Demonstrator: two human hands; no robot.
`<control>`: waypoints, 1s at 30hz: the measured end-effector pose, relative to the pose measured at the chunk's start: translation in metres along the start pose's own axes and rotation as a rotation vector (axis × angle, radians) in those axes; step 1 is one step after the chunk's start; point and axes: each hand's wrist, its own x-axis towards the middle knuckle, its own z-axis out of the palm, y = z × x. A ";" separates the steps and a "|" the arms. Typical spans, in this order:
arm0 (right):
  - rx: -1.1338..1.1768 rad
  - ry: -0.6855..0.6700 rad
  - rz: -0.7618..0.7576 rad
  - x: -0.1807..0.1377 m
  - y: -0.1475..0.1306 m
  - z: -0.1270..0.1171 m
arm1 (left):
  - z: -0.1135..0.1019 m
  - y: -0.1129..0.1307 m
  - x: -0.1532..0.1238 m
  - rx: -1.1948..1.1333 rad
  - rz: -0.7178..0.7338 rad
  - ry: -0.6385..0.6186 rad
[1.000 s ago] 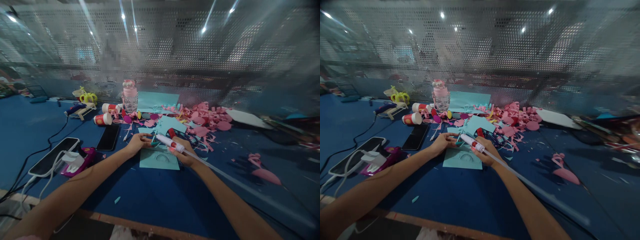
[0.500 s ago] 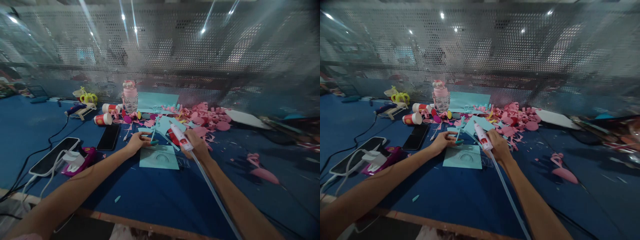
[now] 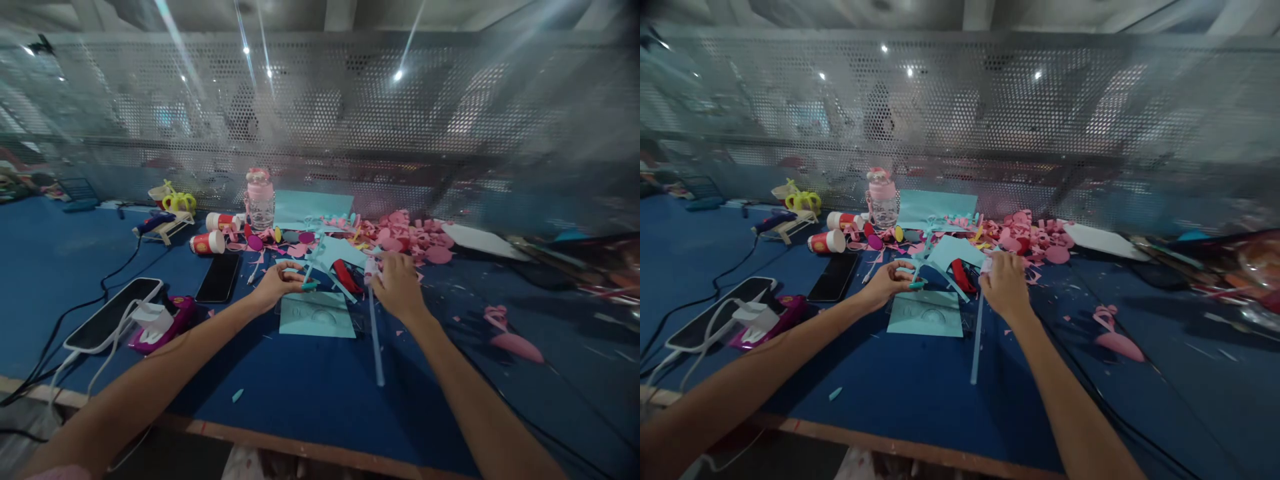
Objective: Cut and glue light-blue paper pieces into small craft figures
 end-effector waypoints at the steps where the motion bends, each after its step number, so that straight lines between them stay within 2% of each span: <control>1: 0.130 -0.019 -0.090 0.001 -0.008 0.002 | 0.001 0.000 -0.001 -0.014 0.001 -0.007; 3: 0.373 -0.145 -0.217 0.002 -0.024 0.008 | 0.002 0.001 -0.002 -0.051 0.003 -0.020; 5: 0.539 -0.233 -0.192 0.005 -0.038 0.016 | 0.002 0.002 -0.003 -0.083 -0.001 -0.023; 8: 0.717 -0.285 -0.023 0.010 -0.052 0.022 | 0.002 0.003 -0.004 -0.081 0.001 -0.015; 13: 1.094 -0.391 0.254 0.016 -0.063 0.017 | 0.000 0.001 -0.002 -0.043 0.033 0.027; 16: 1.182 -0.419 0.299 0.017 -0.066 0.013 | -0.001 -0.001 -0.001 -0.029 0.041 0.058; 22: 1.225 -0.339 0.379 0.015 -0.068 0.016 | 0.000 -0.004 0.001 -0.026 0.067 0.078; 26: 1.280 -0.365 0.422 0.012 -0.069 0.020 | 0.002 -0.007 0.000 -0.011 0.073 0.088; 30: 1.357 -0.422 0.395 0.010 -0.071 0.022 | 0.003 -0.010 0.000 0.008 0.088 0.097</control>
